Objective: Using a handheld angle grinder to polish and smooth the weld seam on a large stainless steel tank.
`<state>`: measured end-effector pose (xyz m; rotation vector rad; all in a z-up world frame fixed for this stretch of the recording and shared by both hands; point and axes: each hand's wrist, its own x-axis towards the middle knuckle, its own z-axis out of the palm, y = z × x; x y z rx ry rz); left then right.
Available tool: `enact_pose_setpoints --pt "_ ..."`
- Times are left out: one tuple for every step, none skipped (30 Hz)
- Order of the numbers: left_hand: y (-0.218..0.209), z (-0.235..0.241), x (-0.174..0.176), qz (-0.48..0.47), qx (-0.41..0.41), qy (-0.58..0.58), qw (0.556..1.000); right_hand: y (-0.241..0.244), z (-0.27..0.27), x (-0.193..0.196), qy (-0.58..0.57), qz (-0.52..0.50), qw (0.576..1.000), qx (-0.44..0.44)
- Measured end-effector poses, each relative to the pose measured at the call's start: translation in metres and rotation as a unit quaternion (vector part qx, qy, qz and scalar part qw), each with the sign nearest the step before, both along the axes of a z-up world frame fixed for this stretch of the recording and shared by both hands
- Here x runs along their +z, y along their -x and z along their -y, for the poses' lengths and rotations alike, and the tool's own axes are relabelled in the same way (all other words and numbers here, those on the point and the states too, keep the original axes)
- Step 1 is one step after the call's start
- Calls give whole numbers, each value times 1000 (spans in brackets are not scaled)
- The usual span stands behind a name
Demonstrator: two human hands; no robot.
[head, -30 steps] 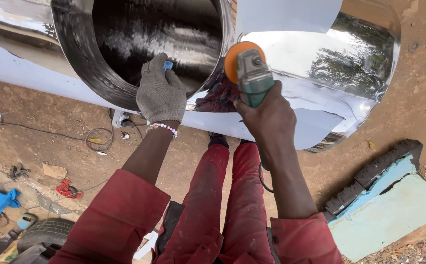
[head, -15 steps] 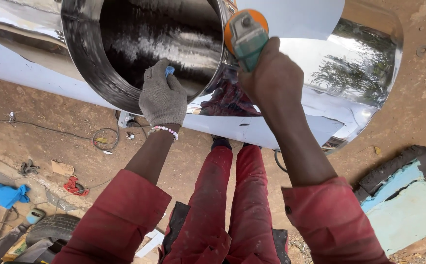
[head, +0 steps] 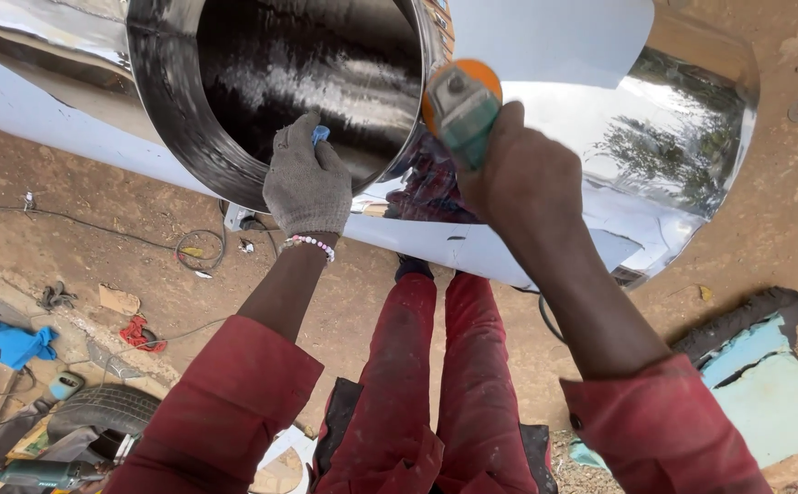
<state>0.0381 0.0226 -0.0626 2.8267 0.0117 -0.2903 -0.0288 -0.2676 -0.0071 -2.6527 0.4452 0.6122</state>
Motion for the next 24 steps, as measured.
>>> enact_pose_setpoints --pt "0 0 -1 7 4 7 1000 10 -1 -2 19 6 1000 20" --pt "0 -2 -2 6 5 5 1000 6 0 -5 18 4 1000 21" --pt "1 -3 -3 6 4 4 1000 3 1 -9 13 -2 1000 13" --pt "0 -3 -5 9 3 2 1000 -1 2 -14 9 -5 1000 6" --pt "-2 -2 -5 11 4 0 1000 -19 8 -16 7 -3 1000 7" --pt "-1 -1 -4 16 5 0 1000 -34 12 -18 -8 -41 999 -6" --pt "0 -1 -2 21 6 -1 1000 -50 16 -19 -22 -79 996 -18" --pt "1 1 2 21 5 -4 1000 -64 19 -36 -25 -79 996 -18" --pt "1 3 6 14 16 -5 1000 -79 22 -54 -18 -27 999 -16" --pt "-2 8 8 9 25 -4 1000 -97 28 -71 -9 27 999 -16" --pt "-3 7 5 11 23 -4 1000 -116 26 -83 -9 29 999 -18" --pt "-3 5 2 6 29 -10 1000 -132 23 -96 2 24 1000 -9" --pt "-2 2 -1 1 35 -16 999 -149 20 -110 13 19 1000 0" --pt "-2 2 -3 1 33 -15 999 -152 19 -117 15 19 1000 -1" --pt "-1 2 -4 15 28 -11 999 -155 17 -125 17 58 998 1" --pt "2 -2 -3 26 26 -10 999 -155 12 -131 17 94 995 6" --pt "3 0 -2 22 26 -10 999 -140 17 -118 17 91 996 6" --pt "2 1 -1 27 19 -14 999 -128 21 -103 -14 98 995 -6" --pt "1 1 1 32 12 -17 999 -116 24 -88 -46 105 993 -19" --pt "1 3 2 32 16 -18 999 -99 24 -63 -47 105 993 -15" --pt "0 6 4 15 29 -28 999 -82 25 -37 -61 32 997 -20" --pt "-3 8 6 1 41 -38 998 -68 26 -12 -74 -39 996 -26" --pt "-1 5 0 4 45 -39 998 -56 22 1 -75 -36 996 -22" --pt "1 1 -4 -19 43 -48 998 -43 17 15 -51 -98 994 -3"
